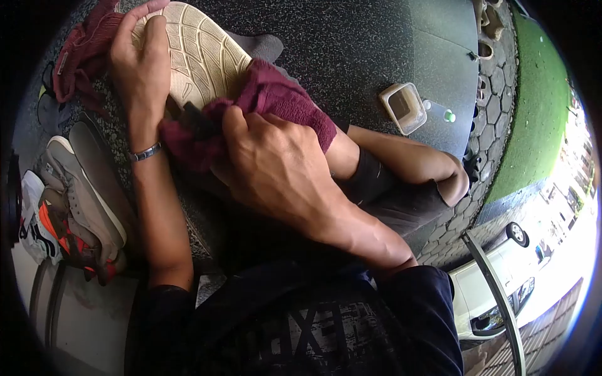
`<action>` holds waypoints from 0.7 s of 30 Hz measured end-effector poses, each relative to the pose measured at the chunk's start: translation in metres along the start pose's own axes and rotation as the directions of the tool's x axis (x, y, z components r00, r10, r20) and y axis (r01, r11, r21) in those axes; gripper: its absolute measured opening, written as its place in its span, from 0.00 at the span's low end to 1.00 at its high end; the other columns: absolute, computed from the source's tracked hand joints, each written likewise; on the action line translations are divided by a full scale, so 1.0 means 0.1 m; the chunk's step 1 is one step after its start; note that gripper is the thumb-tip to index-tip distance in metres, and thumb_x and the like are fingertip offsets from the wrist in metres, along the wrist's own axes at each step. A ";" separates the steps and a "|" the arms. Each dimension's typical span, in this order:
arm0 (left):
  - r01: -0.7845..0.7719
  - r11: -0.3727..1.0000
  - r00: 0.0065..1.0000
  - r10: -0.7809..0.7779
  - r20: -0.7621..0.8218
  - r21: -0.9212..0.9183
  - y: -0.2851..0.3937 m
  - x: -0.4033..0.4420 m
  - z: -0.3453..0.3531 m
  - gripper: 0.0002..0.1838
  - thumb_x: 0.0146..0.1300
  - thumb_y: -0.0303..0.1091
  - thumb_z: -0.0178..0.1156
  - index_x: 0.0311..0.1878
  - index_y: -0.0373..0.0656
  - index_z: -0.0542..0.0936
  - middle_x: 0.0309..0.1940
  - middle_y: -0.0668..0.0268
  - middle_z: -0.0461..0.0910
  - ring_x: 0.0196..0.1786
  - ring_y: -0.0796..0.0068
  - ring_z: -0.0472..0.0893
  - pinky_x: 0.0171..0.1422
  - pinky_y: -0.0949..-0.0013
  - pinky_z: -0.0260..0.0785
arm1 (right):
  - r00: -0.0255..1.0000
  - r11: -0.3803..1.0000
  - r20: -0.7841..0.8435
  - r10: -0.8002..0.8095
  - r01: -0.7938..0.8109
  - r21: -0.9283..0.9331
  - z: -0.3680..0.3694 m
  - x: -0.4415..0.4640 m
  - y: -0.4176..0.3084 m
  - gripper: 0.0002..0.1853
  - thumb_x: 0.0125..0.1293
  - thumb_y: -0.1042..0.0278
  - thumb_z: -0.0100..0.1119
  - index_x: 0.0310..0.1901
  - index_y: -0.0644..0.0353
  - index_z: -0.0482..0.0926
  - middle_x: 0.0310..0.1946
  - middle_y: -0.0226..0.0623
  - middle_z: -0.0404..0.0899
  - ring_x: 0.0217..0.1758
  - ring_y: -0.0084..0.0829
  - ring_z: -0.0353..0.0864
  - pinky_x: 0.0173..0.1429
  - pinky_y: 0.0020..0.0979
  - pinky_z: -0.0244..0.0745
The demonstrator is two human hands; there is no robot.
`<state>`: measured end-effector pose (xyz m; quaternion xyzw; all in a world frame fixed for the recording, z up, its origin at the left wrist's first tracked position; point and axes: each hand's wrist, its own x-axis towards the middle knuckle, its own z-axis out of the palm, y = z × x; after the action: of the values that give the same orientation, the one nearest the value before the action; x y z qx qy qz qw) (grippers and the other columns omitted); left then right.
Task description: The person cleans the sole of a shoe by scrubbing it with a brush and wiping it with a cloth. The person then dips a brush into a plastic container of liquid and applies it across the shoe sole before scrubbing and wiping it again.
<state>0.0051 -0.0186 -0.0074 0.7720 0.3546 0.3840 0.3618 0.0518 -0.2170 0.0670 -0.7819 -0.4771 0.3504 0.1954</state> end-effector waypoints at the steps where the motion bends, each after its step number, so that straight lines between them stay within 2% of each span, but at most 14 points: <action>1: 0.098 0.995 0.994 -0.098 0.058 0.002 0.06 0.02 -0.05 0.09 0.69 0.23 0.52 0.47 0.34 0.80 0.32 0.70 0.76 0.33 0.82 0.72 0.39 0.73 0.67 | 0.995 0.999 0.097 0.024 -0.027 0.028 -0.07 -0.04 0.03 0.16 0.58 0.67 0.68 0.45 0.61 0.76 0.33 0.44 0.80 0.39 0.45 0.84 0.37 0.45 0.79; 4: 0.043 0.996 0.996 -0.048 0.070 0.073 -0.09 0.06 -0.08 0.15 0.71 0.34 0.56 0.53 0.44 0.87 0.32 0.71 0.86 0.30 0.83 0.77 0.40 0.73 0.70 | 0.971 0.972 0.071 -0.228 0.223 0.075 -0.12 -0.16 0.26 0.19 0.62 0.62 0.67 0.48 0.68 0.78 0.27 0.53 0.82 0.34 0.51 0.86 0.37 0.48 0.82; 6: 0.078 0.997 0.995 -0.079 0.057 0.024 -0.14 0.07 -0.06 0.15 0.71 0.34 0.56 0.53 0.43 0.87 0.35 0.70 0.87 0.32 0.82 0.77 0.42 0.73 0.71 | 0.959 0.902 0.042 -0.280 0.248 0.355 -0.19 -0.17 0.53 0.25 0.65 0.66 0.66 0.61 0.70 0.78 0.35 0.55 0.87 0.43 0.51 0.89 0.51 0.46 0.83; 7: 0.097 0.995 0.994 -0.097 0.046 0.002 -0.15 0.08 -0.07 0.15 0.71 0.34 0.56 0.53 0.43 0.87 0.37 0.69 0.88 0.33 0.82 0.78 0.43 0.74 0.72 | 0.993 0.835 -0.105 -0.054 0.103 0.540 -0.21 -0.24 0.53 0.22 0.68 0.67 0.64 0.61 0.70 0.78 0.37 0.51 0.88 0.44 0.46 0.90 0.52 0.43 0.83; 9: 0.098 0.992 0.993 -0.102 0.055 0.074 -0.13 0.07 -0.10 0.14 0.72 0.33 0.56 0.54 0.43 0.87 0.37 0.69 0.88 0.33 0.82 0.78 0.43 0.73 0.72 | 0.878 0.565 -0.252 0.407 -0.025 0.825 -0.23 -0.22 0.49 0.17 0.74 0.69 0.60 0.58 0.70 0.81 0.39 0.44 0.89 0.46 0.36 0.89 0.52 0.38 0.82; 10: 0.100 0.989 0.992 -0.108 0.069 0.111 -0.05 0.06 -0.12 0.14 0.72 0.32 0.55 0.54 0.42 0.87 0.37 0.70 0.88 0.33 0.82 0.78 0.43 0.73 0.72 | 0.844 0.551 -0.294 0.449 -0.002 0.835 -0.26 -0.12 0.49 0.15 0.75 0.69 0.59 0.56 0.69 0.82 0.39 0.42 0.89 0.46 0.34 0.89 0.51 0.36 0.82; 11: 0.171 0.983 0.979 -0.177 0.100 0.065 0.07 0.06 -0.13 0.09 0.69 0.23 0.52 0.47 0.35 0.80 0.32 0.70 0.75 0.32 0.82 0.71 0.37 0.73 0.66 | 0.806 0.538 -0.335 0.488 0.024 0.842 -0.30 -0.01 0.50 0.13 0.76 0.70 0.58 0.54 0.69 0.83 0.39 0.40 0.88 0.46 0.31 0.88 0.50 0.35 0.82; 13: 0.046 0.999 0.998 -0.046 0.052 -0.002 -0.10 0.07 -0.07 0.09 0.69 0.23 0.52 0.47 0.36 0.80 0.32 0.70 0.75 0.31 0.82 0.71 0.36 0.72 0.65 | 0.882 0.742 -0.427 0.198 0.150 0.654 -0.37 0.19 0.62 0.12 0.76 0.70 0.57 0.52 0.68 0.84 0.37 0.37 0.88 0.43 0.28 0.88 0.46 0.33 0.82; 15: -0.037 0.997 0.999 0.038 0.023 -0.061 -0.26 0.08 -0.01 0.09 0.69 0.23 0.52 0.47 0.36 0.80 0.31 0.70 0.74 0.31 0.83 0.70 0.35 0.72 0.64 | 0.928 0.927 -0.360 0.101 0.043 0.373 -0.32 0.36 0.49 0.12 0.71 0.64 0.61 0.44 0.64 0.85 0.27 0.42 0.86 0.30 0.37 0.88 0.36 0.40 0.81; 16: -0.056 0.995 0.998 0.058 0.017 -0.088 -0.31 0.09 0.01 0.09 0.70 0.23 0.53 0.47 0.37 0.80 0.31 0.71 0.74 0.30 0.83 0.69 0.34 0.73 0.63 | 0.961 0.990 -0.275 0.013 0.026 0.137 -0.31 0.43 0.44 0.13 0.69 0.61 0.63 0.41 0.64 0.85 0.24 0.44 0.85 0.26 0.42 0.87 0.33 0.43 0.81; 18: 0.007 0.996 0.999 -0.003 0.049 -0.085 -0.29 0.07 0.00 0.08 0.70 0.23 0.53 0.47 0.37 0.80 0.31 0.71 0.73 0.30 0.84 0.69 0.34 0.74 0.62 | 0.968 0.991 -0.229 -0.100 0.075 -0.112 -0.17 0.43 0.32 0.13 0.65 0.61 0.66 0.43 0.63 0.85 0.21 0.44 0.82 0.23 0.40 0.85 0.33 0.39 0.81; 19: 0.088 0.995 0.993 -0.084 0.085 -0.050 -0.15 0.08 -0.06 0.08 0.70 0.23 0.53 0.47 0.37 0.80 0.30 0.72 0.73 0.30 0.85 0.69 0.34 0.74 0.62 | 0.969 0.984 -0.213 -0.125 0.093 -0.151 -0.10 0.41 0.23 0.18 0.66 0.53 0.63 0.33 0.64 0.81 0.21 0.49 0.82 0.23 0.48 0.86 0.31 0.46 0.82; 20: 0.162 0.987 0.981 -0.159 0.115 -0.015 -0.06 0.09 -0.08 0.08 0.71 0.23 0.53 0.47 0.37 0.80 0.30 0.72 0.73 0.30 0.85 0.68 0.34 0.75 0.62 | 0.979 0.985 -0.185 -0.086 0.056 -0.165 -0.07 0.36 0.13 0.11 0.63 0.62 0.65 0.37 0.63 0.83 0.21 0.45 0.82 0.23 0.44 0.85 0.33 0.43 0.82; 21: 0.139 0.990 0.985 -0.137 0.102 -0.015 -0.04 0.07 -0.06 0.08 0.71 0.24 0.53 0.47 0.37 0.80 0.30 0.73 0.73 0.30 0.85 0.68 0.34 0.75 0.61 | 0.986 0.984 -0.148 -0.079 0.053 -0.171 -0.05 0.32 0.08 0.12 0.63 0.61 0.65 0.35 0.63 0.82 0.20 0.45 0.82 0.23 0.44 0.85 0.33 0.43 0.82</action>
<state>0.0018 -0.0091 -0.0056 0.7599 0.3843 0.3225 0.4133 0.0698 -0.1921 0.0532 -0.8039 -0.5140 0.2409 0.1772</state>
